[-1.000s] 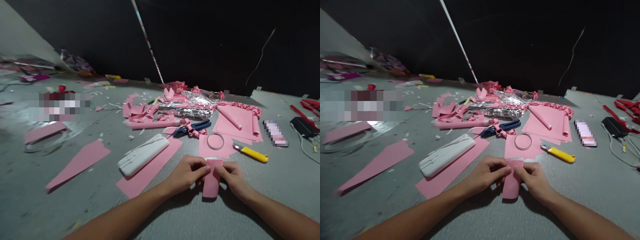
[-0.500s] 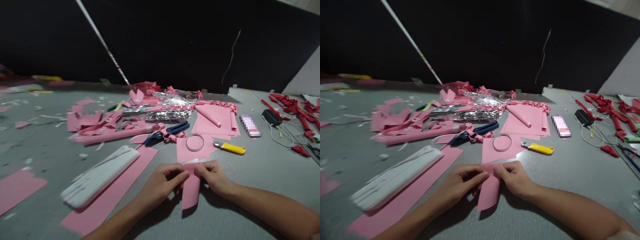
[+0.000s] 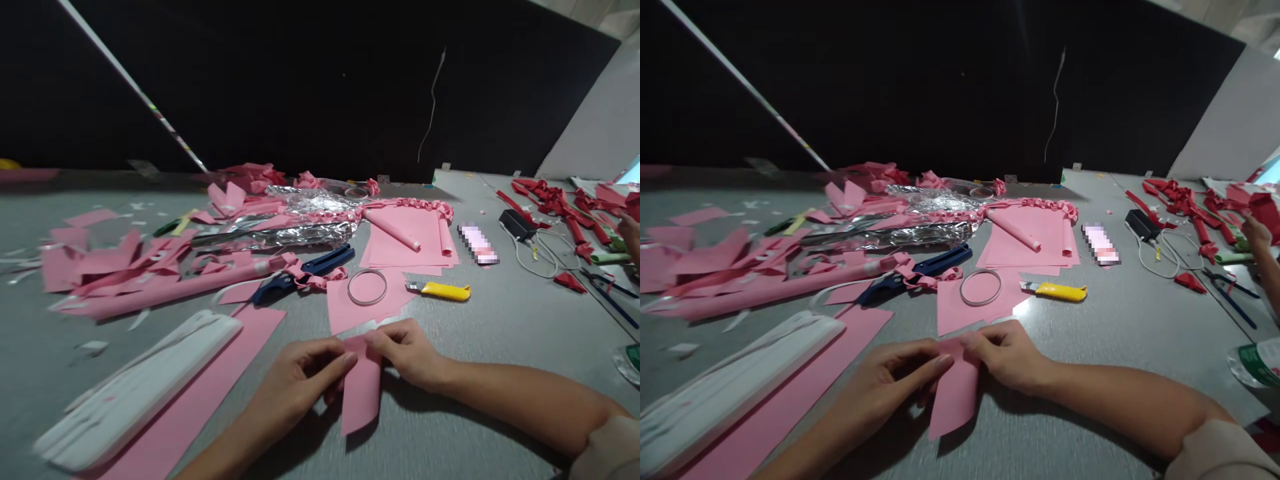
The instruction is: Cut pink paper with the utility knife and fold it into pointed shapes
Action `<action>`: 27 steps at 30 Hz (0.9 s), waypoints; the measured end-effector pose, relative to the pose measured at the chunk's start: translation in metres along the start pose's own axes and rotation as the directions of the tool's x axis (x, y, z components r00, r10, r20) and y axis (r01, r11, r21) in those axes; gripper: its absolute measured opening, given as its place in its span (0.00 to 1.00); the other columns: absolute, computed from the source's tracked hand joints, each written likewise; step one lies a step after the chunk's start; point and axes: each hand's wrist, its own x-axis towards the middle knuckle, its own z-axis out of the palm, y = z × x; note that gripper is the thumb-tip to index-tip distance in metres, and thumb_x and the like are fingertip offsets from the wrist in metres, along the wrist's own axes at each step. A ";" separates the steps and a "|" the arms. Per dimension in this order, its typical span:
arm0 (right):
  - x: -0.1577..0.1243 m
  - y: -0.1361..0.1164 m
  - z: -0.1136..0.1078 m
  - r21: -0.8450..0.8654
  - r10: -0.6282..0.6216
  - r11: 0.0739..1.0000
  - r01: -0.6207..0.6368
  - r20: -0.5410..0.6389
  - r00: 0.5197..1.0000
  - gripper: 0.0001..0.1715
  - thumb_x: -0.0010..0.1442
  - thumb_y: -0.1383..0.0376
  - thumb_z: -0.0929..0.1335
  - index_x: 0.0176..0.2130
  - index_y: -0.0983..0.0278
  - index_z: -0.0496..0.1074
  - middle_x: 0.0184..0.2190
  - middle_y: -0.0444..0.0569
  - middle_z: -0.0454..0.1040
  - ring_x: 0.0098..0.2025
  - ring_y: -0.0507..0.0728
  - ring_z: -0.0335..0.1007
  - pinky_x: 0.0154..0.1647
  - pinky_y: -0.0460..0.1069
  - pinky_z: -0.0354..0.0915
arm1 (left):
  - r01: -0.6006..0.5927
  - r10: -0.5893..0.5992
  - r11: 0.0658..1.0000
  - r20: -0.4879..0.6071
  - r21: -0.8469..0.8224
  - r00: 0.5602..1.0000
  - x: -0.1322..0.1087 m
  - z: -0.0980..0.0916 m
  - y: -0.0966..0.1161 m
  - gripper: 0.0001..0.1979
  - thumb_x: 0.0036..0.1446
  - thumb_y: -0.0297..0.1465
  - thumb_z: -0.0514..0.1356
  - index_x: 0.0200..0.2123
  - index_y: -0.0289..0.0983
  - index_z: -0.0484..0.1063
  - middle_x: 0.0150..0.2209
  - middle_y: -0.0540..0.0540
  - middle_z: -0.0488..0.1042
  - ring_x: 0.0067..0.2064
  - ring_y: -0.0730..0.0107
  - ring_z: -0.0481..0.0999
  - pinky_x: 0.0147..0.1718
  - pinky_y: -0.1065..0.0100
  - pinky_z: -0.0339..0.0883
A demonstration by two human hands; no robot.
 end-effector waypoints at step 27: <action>0.000 0.006 -0.003 0.000 -0.016 1.000 0.016 0.074 0.997 0.42 0.65 0.30 0.70 0.29 0.65 0.76 0.26 0.42 0.65 0.29 0.51 0.56 0.31 0.49 0.55 | -0.046 0.041 0.998 -0.107 -0.039 0.993 -0.001 -0.003 0.008 0.21 0.59 0.50 0.70 0.29 0.37 0.82 0.21 0.49 0.73 0.23 0.70 0.70 0.23 0.72 0.63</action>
